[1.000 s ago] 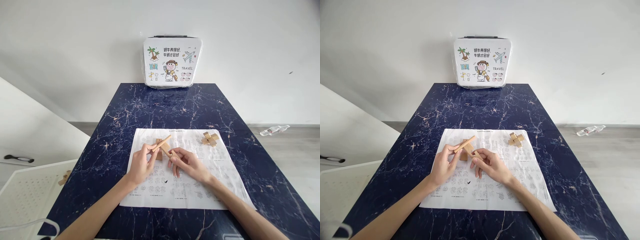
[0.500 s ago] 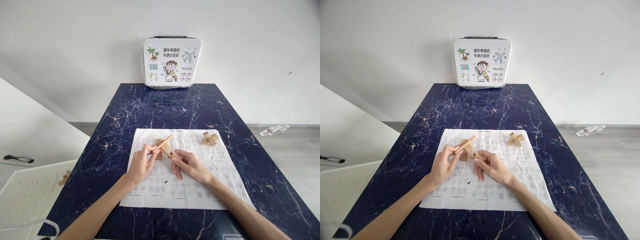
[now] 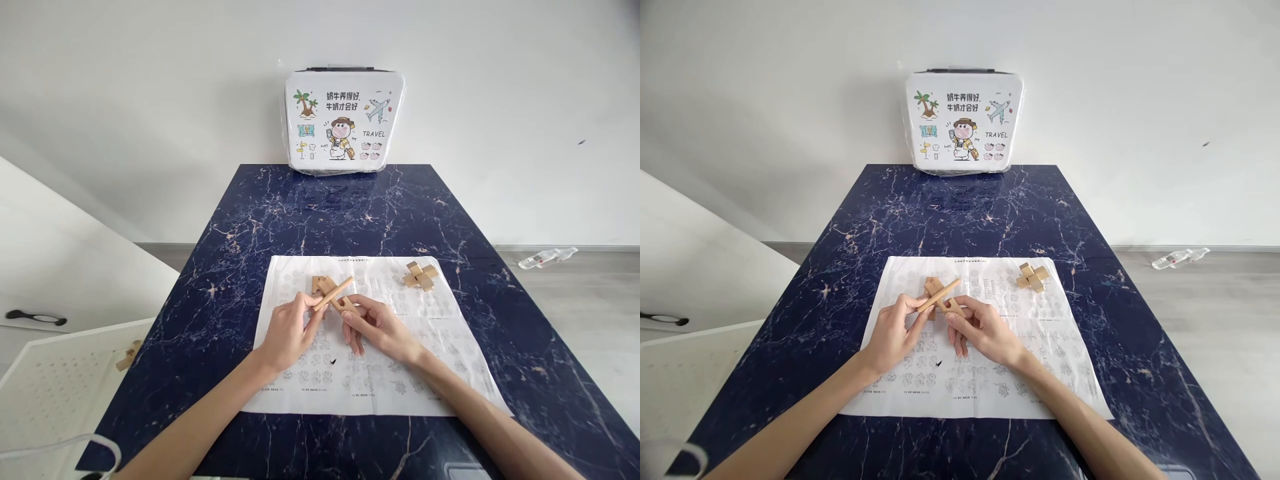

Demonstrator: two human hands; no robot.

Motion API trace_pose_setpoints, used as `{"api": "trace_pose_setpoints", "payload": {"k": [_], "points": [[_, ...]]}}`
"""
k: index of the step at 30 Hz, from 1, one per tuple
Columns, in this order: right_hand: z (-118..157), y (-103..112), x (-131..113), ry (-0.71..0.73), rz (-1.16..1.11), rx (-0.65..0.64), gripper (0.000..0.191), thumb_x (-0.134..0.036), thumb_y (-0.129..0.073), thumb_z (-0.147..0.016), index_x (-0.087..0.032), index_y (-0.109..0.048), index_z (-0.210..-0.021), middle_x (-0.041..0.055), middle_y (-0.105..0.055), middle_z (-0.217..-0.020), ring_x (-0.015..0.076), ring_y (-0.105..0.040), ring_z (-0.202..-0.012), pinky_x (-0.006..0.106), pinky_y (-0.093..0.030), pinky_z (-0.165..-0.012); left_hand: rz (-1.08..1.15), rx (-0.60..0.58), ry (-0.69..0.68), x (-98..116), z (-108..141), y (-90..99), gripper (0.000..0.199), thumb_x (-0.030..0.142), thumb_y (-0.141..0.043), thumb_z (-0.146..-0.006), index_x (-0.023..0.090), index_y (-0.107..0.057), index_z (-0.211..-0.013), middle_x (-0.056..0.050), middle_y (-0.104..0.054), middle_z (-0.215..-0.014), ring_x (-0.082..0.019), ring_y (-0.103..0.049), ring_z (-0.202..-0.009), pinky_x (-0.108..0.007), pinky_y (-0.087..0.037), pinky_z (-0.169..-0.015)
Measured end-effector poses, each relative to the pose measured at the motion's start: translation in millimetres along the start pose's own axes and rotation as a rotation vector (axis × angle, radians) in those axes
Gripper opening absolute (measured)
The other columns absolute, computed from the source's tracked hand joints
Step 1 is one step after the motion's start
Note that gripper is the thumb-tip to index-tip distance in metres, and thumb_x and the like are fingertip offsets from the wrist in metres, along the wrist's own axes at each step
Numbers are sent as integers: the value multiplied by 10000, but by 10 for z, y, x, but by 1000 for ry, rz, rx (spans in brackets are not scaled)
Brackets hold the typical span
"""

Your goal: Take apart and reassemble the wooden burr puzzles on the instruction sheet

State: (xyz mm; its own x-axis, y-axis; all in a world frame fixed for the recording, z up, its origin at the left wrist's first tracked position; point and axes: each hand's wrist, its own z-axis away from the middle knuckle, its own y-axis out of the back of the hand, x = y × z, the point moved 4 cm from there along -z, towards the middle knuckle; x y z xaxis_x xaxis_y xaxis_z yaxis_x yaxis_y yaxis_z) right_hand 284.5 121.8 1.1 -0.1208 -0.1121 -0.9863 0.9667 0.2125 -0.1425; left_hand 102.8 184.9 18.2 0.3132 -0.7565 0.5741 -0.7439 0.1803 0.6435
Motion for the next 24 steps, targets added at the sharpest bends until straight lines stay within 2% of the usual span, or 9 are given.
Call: {"api": "trace_pose_setpoints", "payload": {"k": [6,11,18,24], "points": [[10,14,18,13,10,-11,463,-540,-615,-1058,-188,-608,-1358,-9,-700,-734,136,-633,-500,297,-562,-508,3,-19,10,-14,1,0,90,264,-552,-1099,227,-481,-1058,-60,-807,-946,-228,-823,-781,-328,-665,-645],[8,9,26,19,10,-8,483,-553,-607,-1057,-193,-604,-1380,-16,-691,-726,139,-631,-500,298,-565,-508,4,-50,13,-16,-8,13,82,277,-532,-1103,229,-488,-1053,-58,-800,-933,-227,-817,-757,-319,-655,-612],[3,11,36,26,13,-13,481,-536,-593,-1071,-185,-601,-1400,-14,-689,-729,129,-625,-494,292,-569,-515,-50,-48,-24,-36,1,8,95,285,-516,-1113,233,-479,-1043,-63,-797,-915,-239,-815,-753,-357,-670,-658],[11,0,-9,22,33,-13,491,-556,-586,-1069,-187,-598,-1393,-14,-687,-724,136,-628,-499,298,-569,-518,-6,-97,-9,-54,11,-2,102,295,-516,-1115,230,-478,-1046,-67,-800,-956,-213,-801,-709,-318,-651,-599]]}}
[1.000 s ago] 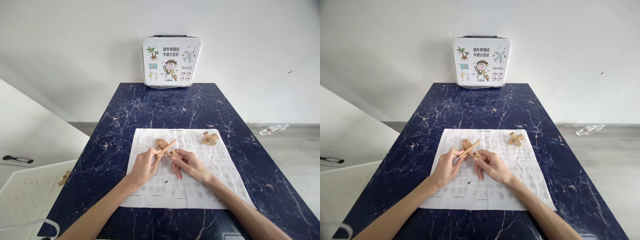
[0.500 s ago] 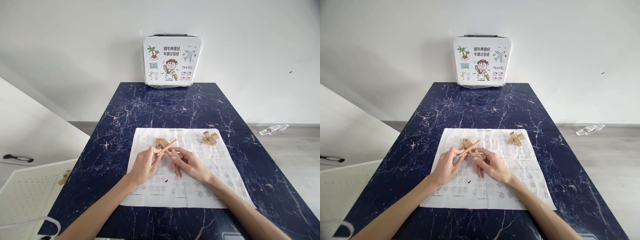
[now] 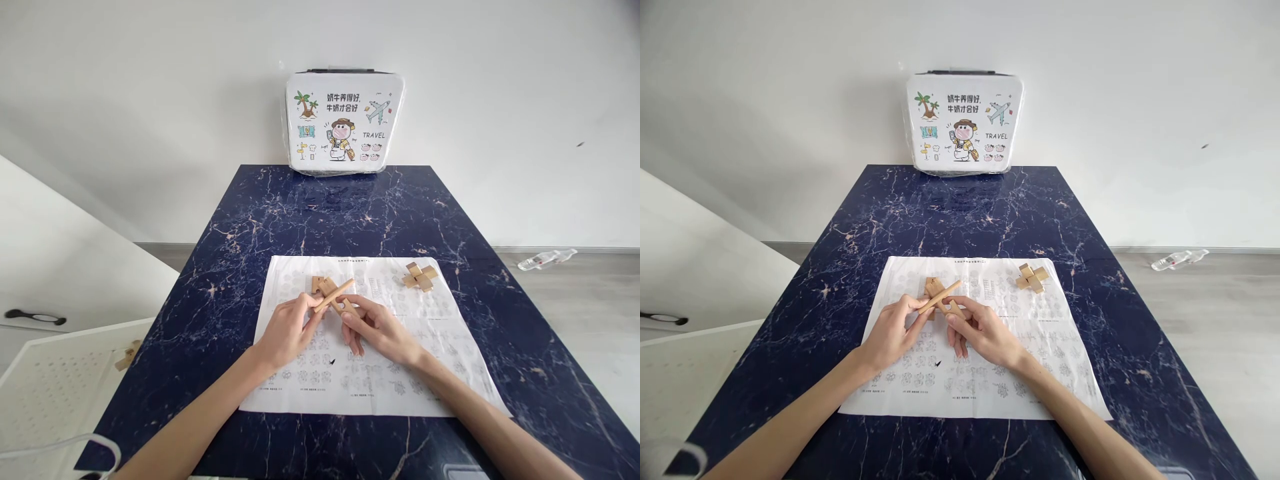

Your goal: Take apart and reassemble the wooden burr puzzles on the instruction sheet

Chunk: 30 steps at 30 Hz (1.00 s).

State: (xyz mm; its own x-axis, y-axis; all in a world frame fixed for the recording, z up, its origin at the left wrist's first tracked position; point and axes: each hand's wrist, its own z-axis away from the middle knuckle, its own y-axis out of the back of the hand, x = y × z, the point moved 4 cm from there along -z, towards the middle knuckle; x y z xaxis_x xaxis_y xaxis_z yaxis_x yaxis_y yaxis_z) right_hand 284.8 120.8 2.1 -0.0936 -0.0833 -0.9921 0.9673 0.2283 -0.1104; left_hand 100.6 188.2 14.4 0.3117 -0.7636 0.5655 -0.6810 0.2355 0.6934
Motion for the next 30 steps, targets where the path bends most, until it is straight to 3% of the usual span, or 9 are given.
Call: {"api": "trace_pose_setpoints", "payload": {"k": [7,30], "points": [[-7,-4,-7,-6,-1,0,479,-577,-583,-1065,-194,-612,-1352,-10,-683,-734,142,-629,-519,306,-563,-530,24,20,9,35,0,-16,88,275,-537,-1104,232,-483,-1051,-82,-807,-1003,-239,-827,-818,-357,-688,-688],[-8,-24,-13,58,7,-19,451,-533,-557,-1090,-175,-585,-1362,-19,-641,-755,119,-559,-538,297,-510,-545,11,103,2,90,13,-30,68,242,-545,-1097,215,-485,-1077,-74,-776,-937,-222,-818,-813,-304,-661,-638]]}}
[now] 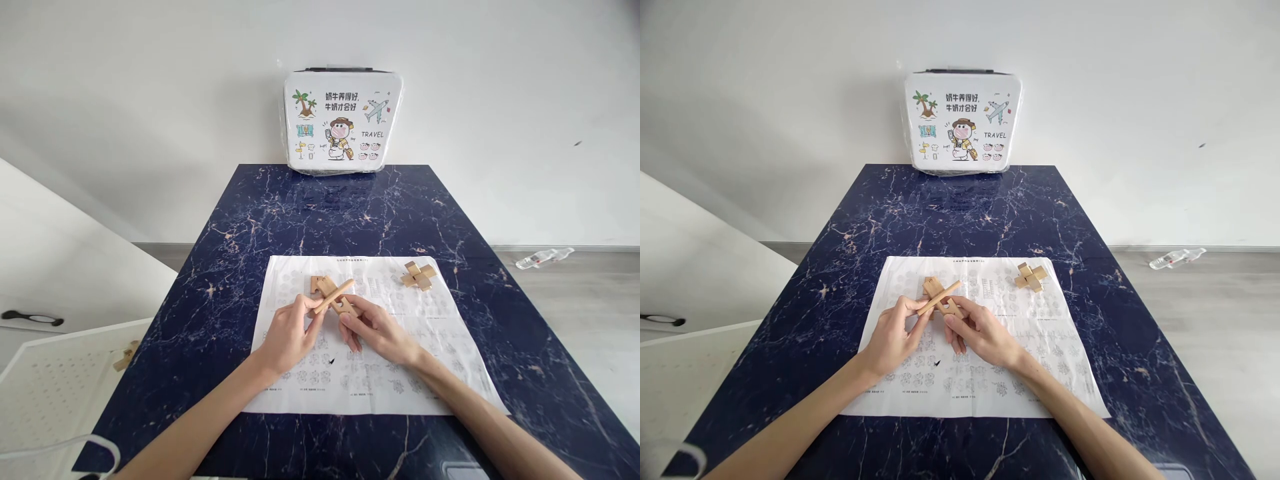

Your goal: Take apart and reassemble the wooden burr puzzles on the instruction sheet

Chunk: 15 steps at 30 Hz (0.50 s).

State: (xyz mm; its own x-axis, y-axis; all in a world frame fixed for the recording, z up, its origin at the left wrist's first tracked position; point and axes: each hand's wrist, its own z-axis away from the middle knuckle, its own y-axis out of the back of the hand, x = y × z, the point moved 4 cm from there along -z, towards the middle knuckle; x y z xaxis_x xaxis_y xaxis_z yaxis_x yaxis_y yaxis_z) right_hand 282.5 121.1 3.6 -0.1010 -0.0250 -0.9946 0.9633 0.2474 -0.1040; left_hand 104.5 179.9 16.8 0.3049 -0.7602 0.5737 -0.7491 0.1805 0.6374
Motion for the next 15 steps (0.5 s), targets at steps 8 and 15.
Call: {"api": "trace_pose_setpoints", "payload": {"k": [8,15], "points": [[13,5,-24,2,22,-16,409,-501,-535,-1108,-185,-576,-1366,-21,-637,-764,119,-547,-547,300,-498,-555,20,14,21,-2,14,7,84,225,-570,-1078,221,-488,-1064,-70,-784,-941,-223,-815,-802,-295,-645,-637],[23,-13,9,9,71,-11,365,-466,-499,-1128,-182,-556,-1350,-40,-609,-740,112,-529,-534,297,-479,-560,-7,30,18,26,16,8,100,197,-582,-1063,218,-486,-1043,-95,-792,-929,-246,-820,-801,-295,-626,-612]]}}
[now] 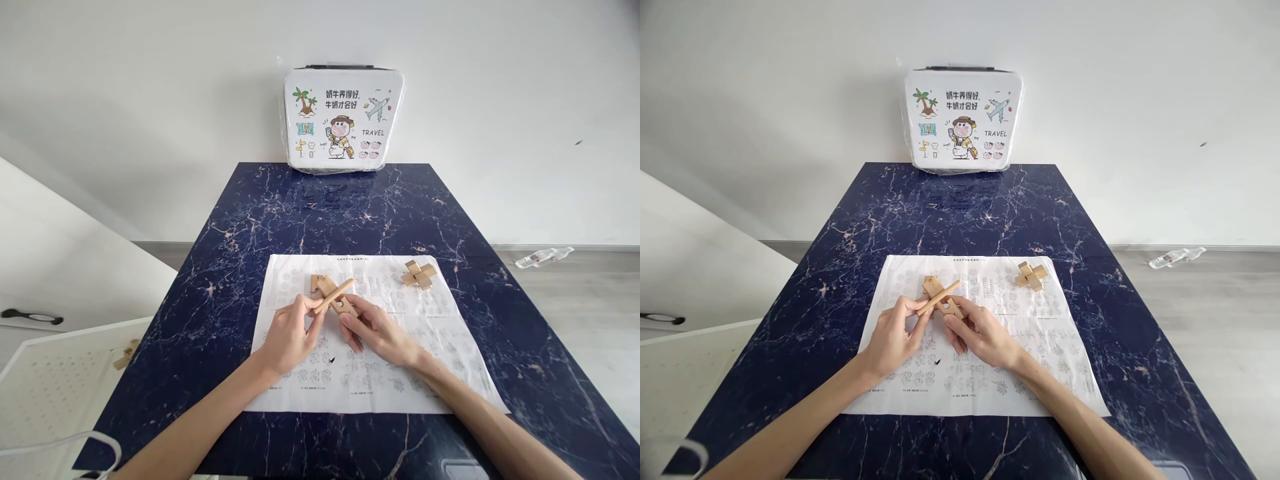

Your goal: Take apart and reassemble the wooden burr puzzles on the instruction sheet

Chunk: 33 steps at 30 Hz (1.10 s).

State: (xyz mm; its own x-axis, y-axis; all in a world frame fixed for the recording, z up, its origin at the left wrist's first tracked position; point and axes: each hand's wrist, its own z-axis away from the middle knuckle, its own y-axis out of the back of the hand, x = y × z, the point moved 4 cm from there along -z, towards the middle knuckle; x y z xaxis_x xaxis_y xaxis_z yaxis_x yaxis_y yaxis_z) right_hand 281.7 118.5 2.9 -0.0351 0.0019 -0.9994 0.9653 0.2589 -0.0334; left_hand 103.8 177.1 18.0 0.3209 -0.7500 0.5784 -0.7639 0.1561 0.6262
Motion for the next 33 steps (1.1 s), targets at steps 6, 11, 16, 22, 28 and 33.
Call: {"api": "trace_pose_setpoints", "payload": {"k": [6,11,16,22,28,33], "points": [[13,0,-18,1,47,-9,340,-452,-473,-1139,-173,-562,-1313,-66,-558,-662,111,-491,-519,301,-447,-572,-6,6,6,-17,12,-8,104,198,-593,-1057,219,-491,-1052,-101,-798,-962,-249,-827,-833,-308,-645,-651],[25,12,-50,-32,76,-36,401,-462,-457,-1142,-162,-536,-1396,-100,-484,-570,113,-399,-477,296,-371,-528,-8,2,-10,-13,6,4,92,214,-577,-1067,222,-491,-1033,-85,-791,-929,-233,-822,-796,-302,-651,-629],[30,-18,-40,-37,69,-22,355,-442,-463,-1144,-175,-548,-1362,-101,-474,-577,111,-392,-474,294,-367,-523,7,12,-9,18,-18,17,72,205,-561,-1077,221,-494,-1055,-98,-800,-979,-225,-827,-828,-288,-665,-624],[15,-31,-53,-25,43,-11,328,-441,-477,-1136,-177,-558,-1313,-101,-468,-590,108,-394,-479,298,-363,-533,50,-4,1,-36,-6,-1,77,211,-575,-1081,215,-501,-1100,-101,-803,-1018,-233,-829,-878,-297,-665,-656],[25,-23,-27,-22,-4,8,337,-477,-502,-1123,-191,-558,-1294,-84,-499,-650,108,-426,-497,296,-383,-540,318,-102,170,-51,-63,30,292,338,-621,-1069,234,-476,-1301,-115,-787,-1153,-259,-804,-1014,-355,-649,-792],[36,-38,-66,-29,45,-5,355,-483,-508,-1117,-185,-575,-1298,-88,-482,-619,108,-408,-498,288,-371,-525,627,-151,503,-75,-113,90,518,511,-540,-1094,243,-441,-1526,-134,-784,-1249,-289,-780,-1096,-411,-614,-930]]}}
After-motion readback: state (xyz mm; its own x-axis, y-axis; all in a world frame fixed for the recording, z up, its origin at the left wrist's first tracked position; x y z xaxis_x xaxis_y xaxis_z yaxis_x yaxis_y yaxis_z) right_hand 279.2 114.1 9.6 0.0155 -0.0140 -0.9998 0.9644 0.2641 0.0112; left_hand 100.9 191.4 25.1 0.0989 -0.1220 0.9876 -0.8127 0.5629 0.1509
